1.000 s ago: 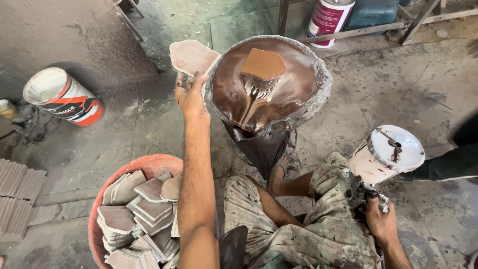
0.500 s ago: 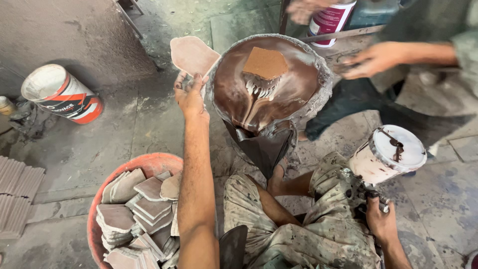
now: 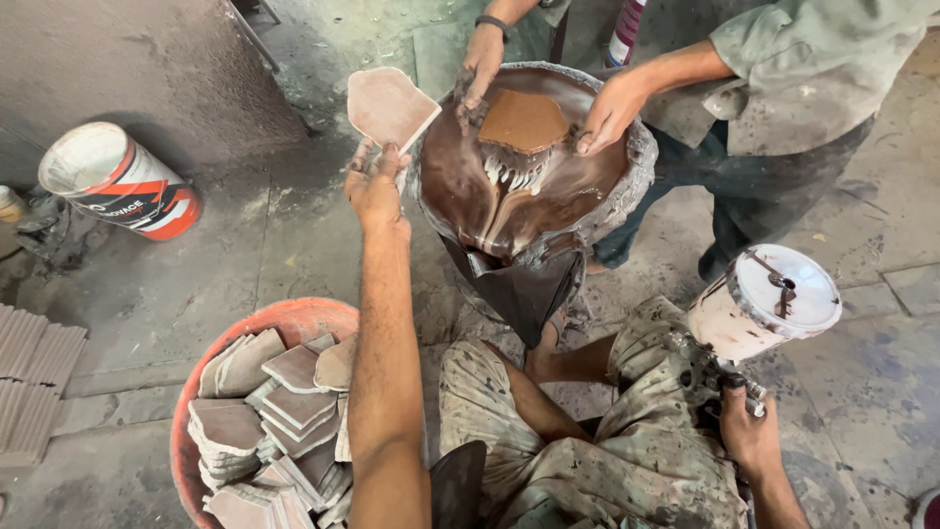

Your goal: The person repeatedly picks small tiles from a red basin, places them on a rotating stand, and sprays them with a paint gun. A coworker assists by flipping the tiles to coat both sides. The person continues this cycle throughout the clip.

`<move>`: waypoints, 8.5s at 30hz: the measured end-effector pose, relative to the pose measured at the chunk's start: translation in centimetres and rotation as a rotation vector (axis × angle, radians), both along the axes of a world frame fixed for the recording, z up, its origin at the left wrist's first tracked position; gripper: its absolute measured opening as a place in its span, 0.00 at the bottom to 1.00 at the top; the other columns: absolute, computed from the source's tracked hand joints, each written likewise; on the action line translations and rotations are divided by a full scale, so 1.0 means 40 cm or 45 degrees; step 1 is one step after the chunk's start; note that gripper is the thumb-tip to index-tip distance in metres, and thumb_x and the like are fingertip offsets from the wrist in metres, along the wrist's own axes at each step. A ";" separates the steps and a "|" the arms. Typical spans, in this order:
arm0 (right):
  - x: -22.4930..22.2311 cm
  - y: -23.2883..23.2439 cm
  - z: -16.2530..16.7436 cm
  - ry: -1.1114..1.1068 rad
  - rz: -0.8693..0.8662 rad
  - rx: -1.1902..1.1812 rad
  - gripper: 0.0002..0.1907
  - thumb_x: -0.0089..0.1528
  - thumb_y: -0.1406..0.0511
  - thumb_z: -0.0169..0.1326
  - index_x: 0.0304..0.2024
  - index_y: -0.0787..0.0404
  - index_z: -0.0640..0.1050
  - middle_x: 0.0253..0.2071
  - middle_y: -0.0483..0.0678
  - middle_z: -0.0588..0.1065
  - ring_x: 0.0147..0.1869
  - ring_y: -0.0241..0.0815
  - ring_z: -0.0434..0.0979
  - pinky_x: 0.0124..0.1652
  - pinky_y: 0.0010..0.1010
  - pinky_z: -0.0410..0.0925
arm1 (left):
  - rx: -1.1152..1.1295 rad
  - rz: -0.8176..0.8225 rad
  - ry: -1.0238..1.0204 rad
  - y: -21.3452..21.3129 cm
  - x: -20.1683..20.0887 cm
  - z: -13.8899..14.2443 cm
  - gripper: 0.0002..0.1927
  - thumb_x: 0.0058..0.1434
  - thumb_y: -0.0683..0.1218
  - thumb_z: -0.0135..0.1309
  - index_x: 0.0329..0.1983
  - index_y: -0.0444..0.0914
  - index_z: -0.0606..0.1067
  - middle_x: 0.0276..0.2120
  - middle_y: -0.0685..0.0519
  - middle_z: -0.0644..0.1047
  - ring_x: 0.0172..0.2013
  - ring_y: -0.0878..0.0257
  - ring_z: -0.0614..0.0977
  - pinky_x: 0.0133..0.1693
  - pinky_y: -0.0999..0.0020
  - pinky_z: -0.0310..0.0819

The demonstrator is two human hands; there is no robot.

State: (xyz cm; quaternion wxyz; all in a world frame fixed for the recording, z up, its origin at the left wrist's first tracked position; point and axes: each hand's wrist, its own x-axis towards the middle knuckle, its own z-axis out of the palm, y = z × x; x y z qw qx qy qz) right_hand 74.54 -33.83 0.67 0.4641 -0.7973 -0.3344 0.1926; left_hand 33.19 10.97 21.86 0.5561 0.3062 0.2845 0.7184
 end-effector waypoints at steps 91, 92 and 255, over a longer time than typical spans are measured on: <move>-0.152 0.060 0.637 0.076 -0.099 0.522 0.26 0.75 0.45 0.44 0.46 0.62 0.75 0.37 0.44 0.74 0.35 0.34 0.71 0.32 0.29 0.67 | 0.701 -0.918 2.543 -0.332 0.228 -0.012 0.43 0.53 0.57 0.67 0.66 0.36 0.62 0.48 0.41 0.79 0.50 0.45 0.81 0.52 0.52 0.74; -0.165 0.068 0.649 0.148 -0.076 0.534 0.26 0.75 0.46 0.43 0.46 0.61 0.75 0.35 0.45 0.73 0.33 0.36 0.71 0.30 0.30 0.66 | 0.765 -0.927 2.511 -0.336 0.231 -0.010 0.53 0.51 0.57 0.67 0.75 0.37 0.54 0.49 0.40 0.78 0.50 0.43 0.80 0.51 0.51 0.74; -0.185 0.108 0.014 -0.141 0.162 -0.265 0.26 0.63 0.51 0.56 0.45 0.69 0.77 0.38 0.61 0.77 0.42 0.49 0.76 0.44 0.43 0.69 | 0.256 -0.125 -0.246 -0.028 -0.026 0.226 0.22 0.63 0.29 0.52 0.61 0.30 0.70 0.45 0.39 0.79 0.39 0.51 0.84 0.46 0.59 0.86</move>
